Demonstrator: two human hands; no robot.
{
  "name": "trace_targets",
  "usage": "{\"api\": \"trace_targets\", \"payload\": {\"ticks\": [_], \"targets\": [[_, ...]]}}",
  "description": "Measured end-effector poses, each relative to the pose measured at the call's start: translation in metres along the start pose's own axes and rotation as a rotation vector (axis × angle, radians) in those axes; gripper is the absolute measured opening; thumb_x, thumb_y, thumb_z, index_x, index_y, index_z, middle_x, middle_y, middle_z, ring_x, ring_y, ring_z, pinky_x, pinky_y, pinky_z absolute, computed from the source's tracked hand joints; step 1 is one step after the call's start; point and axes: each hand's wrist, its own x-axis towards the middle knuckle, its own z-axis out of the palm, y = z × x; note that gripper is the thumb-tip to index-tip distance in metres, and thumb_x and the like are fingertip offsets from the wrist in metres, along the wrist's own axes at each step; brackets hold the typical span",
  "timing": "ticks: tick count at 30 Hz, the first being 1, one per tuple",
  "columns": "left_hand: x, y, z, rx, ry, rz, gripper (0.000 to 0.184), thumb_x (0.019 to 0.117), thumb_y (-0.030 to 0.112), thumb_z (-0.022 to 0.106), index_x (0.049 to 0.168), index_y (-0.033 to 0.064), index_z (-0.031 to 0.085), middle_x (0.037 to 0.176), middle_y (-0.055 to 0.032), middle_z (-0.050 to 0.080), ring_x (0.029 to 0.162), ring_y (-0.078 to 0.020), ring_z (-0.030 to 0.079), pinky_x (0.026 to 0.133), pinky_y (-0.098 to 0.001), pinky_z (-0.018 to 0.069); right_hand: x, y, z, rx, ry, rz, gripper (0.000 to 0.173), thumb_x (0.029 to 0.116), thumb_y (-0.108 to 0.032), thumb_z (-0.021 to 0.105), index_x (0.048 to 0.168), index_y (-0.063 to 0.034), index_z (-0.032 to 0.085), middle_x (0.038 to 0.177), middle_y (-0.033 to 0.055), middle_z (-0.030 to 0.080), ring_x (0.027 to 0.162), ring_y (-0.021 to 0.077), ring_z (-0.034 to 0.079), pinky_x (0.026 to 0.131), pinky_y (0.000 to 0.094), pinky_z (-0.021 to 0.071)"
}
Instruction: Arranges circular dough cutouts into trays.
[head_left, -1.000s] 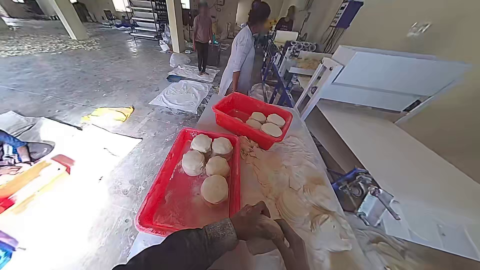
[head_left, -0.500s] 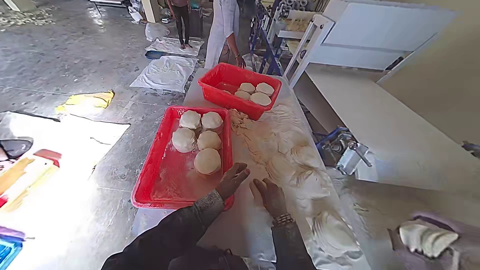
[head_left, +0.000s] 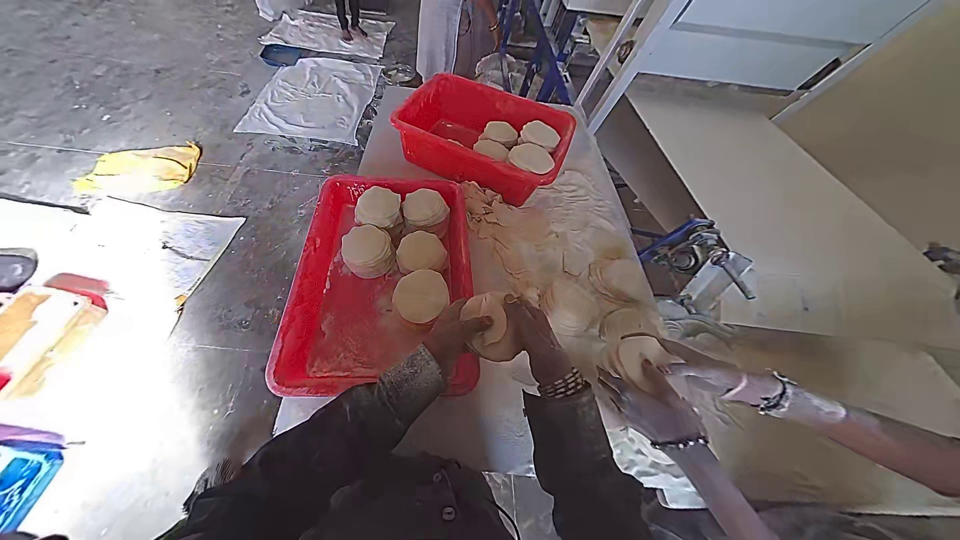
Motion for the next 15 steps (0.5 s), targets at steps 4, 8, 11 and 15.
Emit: {"api": "trace_targets", "payload": {"ticks": [4, 8, 11, 15], "targets": [[0.008, 0.044, -0.047, -0.028, 0.071, 0.082, 0.052, 0.1057, 0.031, 0.051, 0.148, 0.0039, 0.04, 0.133, -0.0204, 0.056, 0.116, -0.0278, 0.061, 0.093, -0.0446, 0.0545, 0.034, -0.037, 0.03, 0.177, -0.193, -0.034, 0.029, 0.1005, -0.007, 0.05, 0.127, 0.0033, 0.056, 0.105, 0.0129, 0.064, 0.087, 0.0141, 0.067, 0.074, 0.03, 0.0577], [0.029, 0.074, -0.088, -0.104, 0.07, 0.131, 0.057, 0.1091, 0.049, 0.032, 0.145, 0.0064, 0.044, 0.123, -0.0157, 0.064, 0.104, -0.0245, 0.066, 0.085, -0.042, 0.0553, 0.056, -0.089, 0.059, 0.154, -0.248, -0.205, 0.023, 0.0988, -0.004, 0.058, 0.12, 0.0033, 0.061, 0.097, 0.0104, 0.068, 0.083, 0.0116, 0.068, 0.076, 0.0271, 0.0577], [0.043, 0.078, -0.099, -0.383, 0.032, 0.11, 0.058, 0.1068, 0.053, 0.036, 0.145, 0.0105, 0.047, 0.127, -0.0177, 0.062, 0.113, -0.0317, 0.064, 0.092, -0.0519, 0.0553, 0.08, -0.11, 0.07, -0.056, -0.25, -0.246, 0.025, 0.097, -0.008, 0.067, 0.12, 0.0014, 0.064, 0.099, 0.0127, 0.071, 0.085, 0.0165, 0.07, 0.079, 0.0339, 0.0578], [0.054, 0.084, -0.103, -0.422, 0.086, 0.108, 0.043, 0.1087, 0.037, 0.042, 0.14, 0.0076, 0.049, 0.124, -0.0155, 0.063, 0.108, -0.0263, 0.064, 0.088, -0.0443, 0.0548, 0.096, -0.122, 0.076, -0.158, -0.259, -0.237, 0.027, 0.0965, -0.007, 0.069, 0.121, 0.0025, 0.064, 0.1, 0.0139, 0.071, 0.085, 0.0164, 0.069, 0.08, 0.0339, 0.0571]]}}
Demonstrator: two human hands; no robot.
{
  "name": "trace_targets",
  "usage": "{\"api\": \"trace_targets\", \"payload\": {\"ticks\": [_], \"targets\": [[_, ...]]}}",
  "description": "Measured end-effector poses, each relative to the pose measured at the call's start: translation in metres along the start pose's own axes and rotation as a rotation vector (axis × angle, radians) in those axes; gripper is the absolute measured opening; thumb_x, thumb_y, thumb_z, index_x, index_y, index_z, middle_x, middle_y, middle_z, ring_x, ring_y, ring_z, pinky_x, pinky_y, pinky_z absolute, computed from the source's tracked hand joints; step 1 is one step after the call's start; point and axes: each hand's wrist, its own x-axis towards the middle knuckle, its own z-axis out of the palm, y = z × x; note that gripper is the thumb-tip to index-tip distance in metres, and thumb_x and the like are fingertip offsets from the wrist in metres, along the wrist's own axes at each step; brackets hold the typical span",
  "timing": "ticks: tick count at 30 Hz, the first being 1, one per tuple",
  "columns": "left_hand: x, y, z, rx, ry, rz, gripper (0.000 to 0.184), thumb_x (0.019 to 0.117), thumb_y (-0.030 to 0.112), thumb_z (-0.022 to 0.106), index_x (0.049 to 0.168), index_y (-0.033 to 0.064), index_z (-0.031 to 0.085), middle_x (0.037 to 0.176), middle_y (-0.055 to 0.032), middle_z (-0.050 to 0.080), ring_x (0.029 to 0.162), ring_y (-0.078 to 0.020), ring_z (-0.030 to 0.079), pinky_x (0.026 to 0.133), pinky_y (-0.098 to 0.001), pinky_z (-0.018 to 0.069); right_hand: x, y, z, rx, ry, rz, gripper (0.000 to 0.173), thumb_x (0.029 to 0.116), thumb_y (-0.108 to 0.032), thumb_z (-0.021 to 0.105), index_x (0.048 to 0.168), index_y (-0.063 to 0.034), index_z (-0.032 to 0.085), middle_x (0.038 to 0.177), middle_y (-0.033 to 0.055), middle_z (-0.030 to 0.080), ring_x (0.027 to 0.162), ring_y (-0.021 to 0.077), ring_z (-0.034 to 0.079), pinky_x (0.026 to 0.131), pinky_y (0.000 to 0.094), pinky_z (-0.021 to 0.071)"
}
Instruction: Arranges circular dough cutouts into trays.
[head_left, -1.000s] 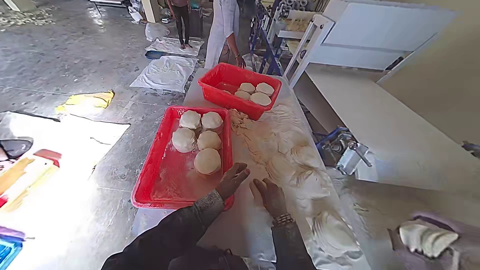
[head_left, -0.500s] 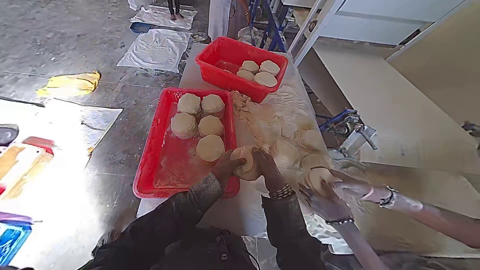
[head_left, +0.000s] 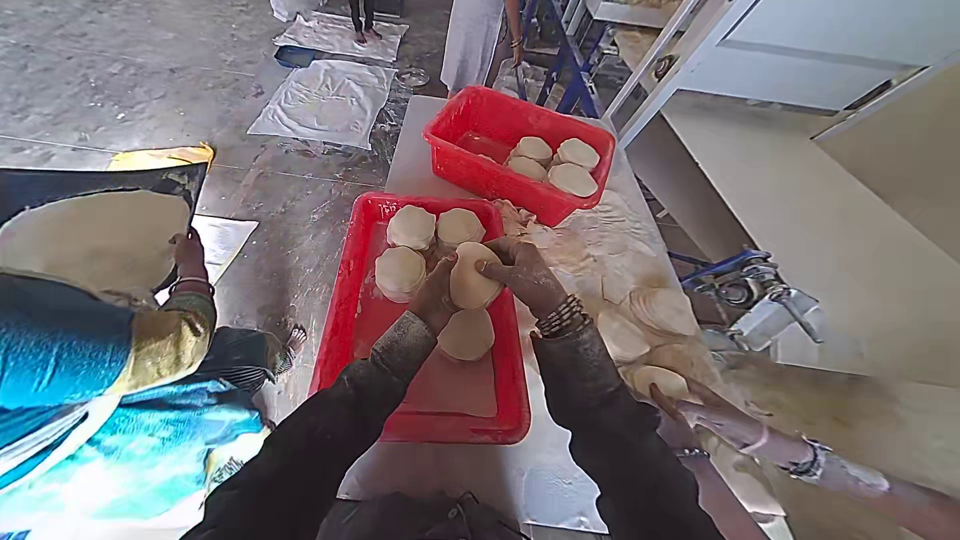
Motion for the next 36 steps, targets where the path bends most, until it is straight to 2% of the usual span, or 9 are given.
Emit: {"api": "trace_targets", "payload": {"ticks": [2, 4, 10, 13, 17, 22, 26, 30, 36], "targets": [[0.009, 0.003, -0.005, 0.03, 0.053, 0.064, 0.025, 0.1047, 0.015, 0.051, 0.127, 0.0047, 0.055, 0.11, -0.0135, 0.065, 0.094, -0.0224, 0.066, 0.08, -0.0388, 0.057, 0.007, 0.004, -0.003, 0.026, 0.034, 0.012, 0.026, 0.0968, -0.007, 0.068, 0.12, 0.0038, 0.064, 0.097, 0.0145, 0.071, 0.081, 0.0162, 0.068, 0.077, 0.0333, 0.0567], [0.019, 0.007, -0.011, 0.142, 0.082, 0.168, 0.033, 0.1011, 0.004, 0.057, 0.133, 0.0025, 0.053, 0.113, -0.0152, 0.063, 0.092, -0.0228, 0.064, 0.078, -0.0391, 0.0562, 0.017, 0.014, -0.003, 0.074, 0.06, 0.054, 0.027, 0.0989, -0.007, 0.066, 0.123, 0.0045, 0.063, 0.099, 0.0166, 0.069, 0.081, 0.0181, 0.066, 0.076, 0.0344, 0.0559], [0.077, -0.001, -0.036, 1.06, 0.19, 0.321, 0.058, 0.0944, 0.011, 0.069, 0.145, -0.0022, 0.044, 0.135, -0.0262, 0.059, 0.126, -0.0392, 0.057, 0.107, -0.056, 0.0433, 0.069, 0.093, 0.024, -0.204, 0.102, 0.209, 0.04, 0.0989, -0.019, 0.067, 0.13, 0.0052, 0.06, 0.124, 0.029, 0.064, 0.117, 0.041, 0.062, 0.102, 0.0573, 0.0476], [0.077, -0.001, -0.029, 1.281, 0.195, 0.429, 0.053, 0.0945, 0.006, 0.068, 0.142, -0.0061, 0.046, 0.136, -0.0282, 0.057, 0.128, -0.0429, 0.055, 0.109, -0.0574, 0.0412, 0.061, 0.09, 0.026, -0.306, 0.112, 0.203, 0.042, 0.1005, -0.021, 0.066, 0.133, 0.0044, 0.058, 0.127, 0.0302, 0.062, 0.122, 0.0447, 0.059, 0.105, 0.0604, 0.0444], [0.076, 0.0, -0.031, 1.346, 0.217, 0.492, 0.053, 0.0931, 0.002, 0.067, 0.141, -0.0071, 0.045, 0.135, -0.028, 0.059, 0.126, -0.0435, 0.057, 0.107, -0.0585, 0.0434, 0.016, 0.07, 0.008, -0.277, 0.15, 0.14, 0.046, 0.1012, -0.018, 0.063, 0.142, 0.0008, 0.053, 0.128, 0.0251, 0.064, 0.119, 0.0401, 0.062, 0.103, 0.0567, 0.0481], [0.053, 0.009, -0.027, 1.435, 0.213, 0.594, 0.062, 0.0946, 0.015, 0.068, 0.148, -0.0031, 0.042, 0.148, -0.0319, 0.044, 0.134, -0.0473, 0.047, 0.108, -0.0629, 0.0401, -0.099, 0.076, -0.045, -0.154, 0.27, 0.076, 0.033, 0.1008, -0.018, 0.066, 0.131, -0.0052, 0.061, 0.113, 0.0137, 0.071, 0.092, 0.0246, 0.071, 0.081, 0.0446, 0.0589], [-0.002, -0.011, 0.004, 1.272, 0.041, 0.81, 0.057, 0.0963, 0.02, 0.063, 0.147, 0.0006, 0.045, 0.152, -0.0231, 0.044, 0.134, -0.0341, 0.051, 0.105, -0.0507, 0.0479, -0.162, 0.125, -0.082, -0.311, 0.139, 0.283, 0.039, 0.0987, -0.023, 0.069, 0.13, -0.0008, 0.062, 0.113, 0.017, 0.071, 0.099, 0.0292, 0.07, 0.091, 0.05, 0.0558], [-0.061, -0.082, 0.045, 1.131, -0.23, 0.831, 0.049, 0.0964, 0.026, 0.06, 0.138, 0.0004, 0.055, 0.148, -0.0167, 0.051, 0.134, -0.0257, 0.052, 0.106, -0.0439, 0.0494, -0.181, 0.18, -0.071, -0.52, -0.252, 0.563, 0.066, 0.0916, -0.035, 0.076, 0.142, -0.0007, 0.053, 0.134, 0.024, 0.061, 0.127, 0.0404, 0.056, 0.109, 0.0584, 0.0406], [-0.088, -0.169, 0.046, 1.112, -0.352, 0.694, 0.031, 0.097, 0.02, 0.059, 0.123, 0.0051, 0.069, 0.136, -0.0113, 0.063, 0.123, -0.0217, 0.061, 0.102, -0.0412, 0.0508, -0.189, 0.186, -0.056, -0.596, -0.167, 0.508, 0.049, 0.087, -0.03, 0.08, 0.125, -0.0035, 0.065, 0.126, 0.0189, 0.062, 0.126, 0.037, 0.052, 0.107, 0.0535, 0.0404]]}}
